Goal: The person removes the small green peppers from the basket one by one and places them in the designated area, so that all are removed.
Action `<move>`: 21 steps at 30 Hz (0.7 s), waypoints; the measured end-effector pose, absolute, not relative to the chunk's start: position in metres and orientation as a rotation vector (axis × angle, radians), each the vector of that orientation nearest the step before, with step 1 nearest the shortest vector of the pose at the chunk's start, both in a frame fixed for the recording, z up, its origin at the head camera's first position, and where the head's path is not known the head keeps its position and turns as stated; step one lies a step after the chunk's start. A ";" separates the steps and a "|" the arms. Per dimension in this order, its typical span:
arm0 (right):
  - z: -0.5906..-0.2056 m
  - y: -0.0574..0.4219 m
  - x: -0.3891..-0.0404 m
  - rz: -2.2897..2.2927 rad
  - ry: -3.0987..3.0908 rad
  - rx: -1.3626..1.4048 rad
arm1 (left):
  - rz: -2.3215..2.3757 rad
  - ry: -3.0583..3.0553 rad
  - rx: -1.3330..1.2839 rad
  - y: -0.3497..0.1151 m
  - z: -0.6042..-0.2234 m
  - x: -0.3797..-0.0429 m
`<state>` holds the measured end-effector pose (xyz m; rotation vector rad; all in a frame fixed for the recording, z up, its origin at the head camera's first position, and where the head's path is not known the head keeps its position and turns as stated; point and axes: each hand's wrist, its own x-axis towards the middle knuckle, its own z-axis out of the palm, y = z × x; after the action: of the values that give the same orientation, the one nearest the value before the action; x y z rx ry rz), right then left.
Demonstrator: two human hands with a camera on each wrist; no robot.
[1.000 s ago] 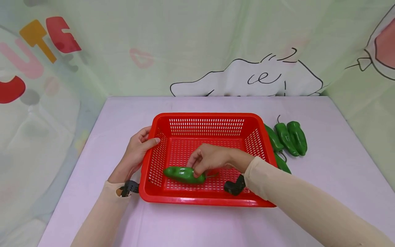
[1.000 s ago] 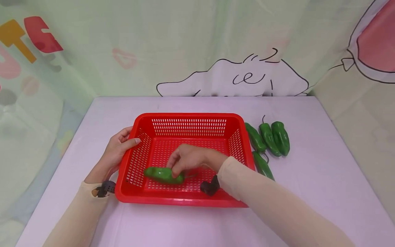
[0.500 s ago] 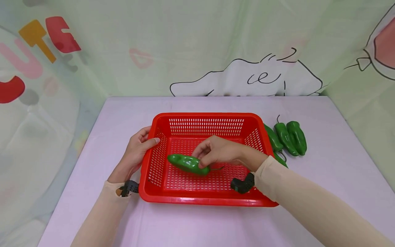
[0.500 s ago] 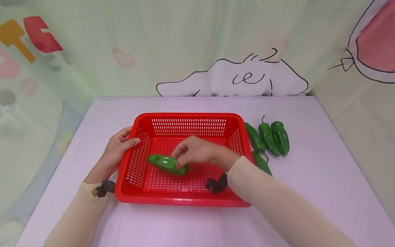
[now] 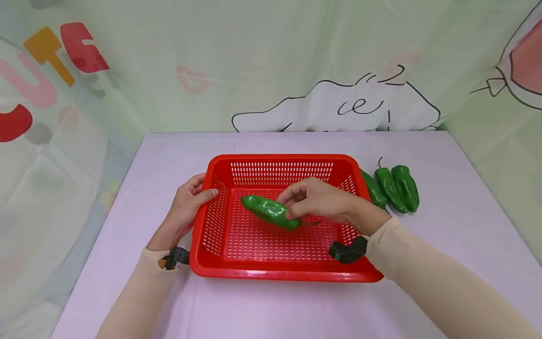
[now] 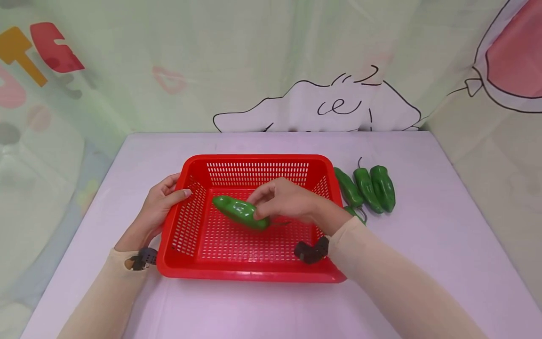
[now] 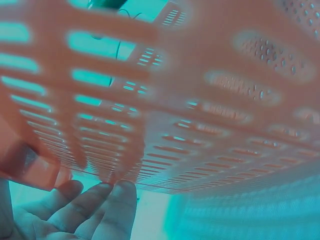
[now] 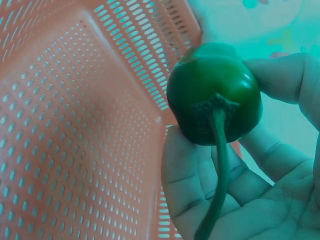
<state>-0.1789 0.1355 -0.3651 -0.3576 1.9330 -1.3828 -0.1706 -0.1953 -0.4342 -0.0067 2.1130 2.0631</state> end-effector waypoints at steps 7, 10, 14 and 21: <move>-0.361 0.149 -0.176 -1.438 1.952 -0.325 | 2.053 2.131 -0.001 -0.196 -0.434 -0.170; -0.360 0.154 -0.175 -1.439 1.980 -0.319 | 2.051 2.136 0.000 -0.196 -0.435 -0.170; -0.357 0.160 -0.173 -1.449 2.008 -0.320 | 2.048 2.133 -0.004 -0.196 -0.434 -0.170; -0.350 0.172 -0.167 -1.489 2.058 -0.291 | 2.039 2.144 -0.003 -0.196 -0.435 -0.170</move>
<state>-0.1674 0.1718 -0.3504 -0.2913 2.0576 -1.4889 -0.1705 -0.1961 -0.4352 -0.0029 2.1441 2.0394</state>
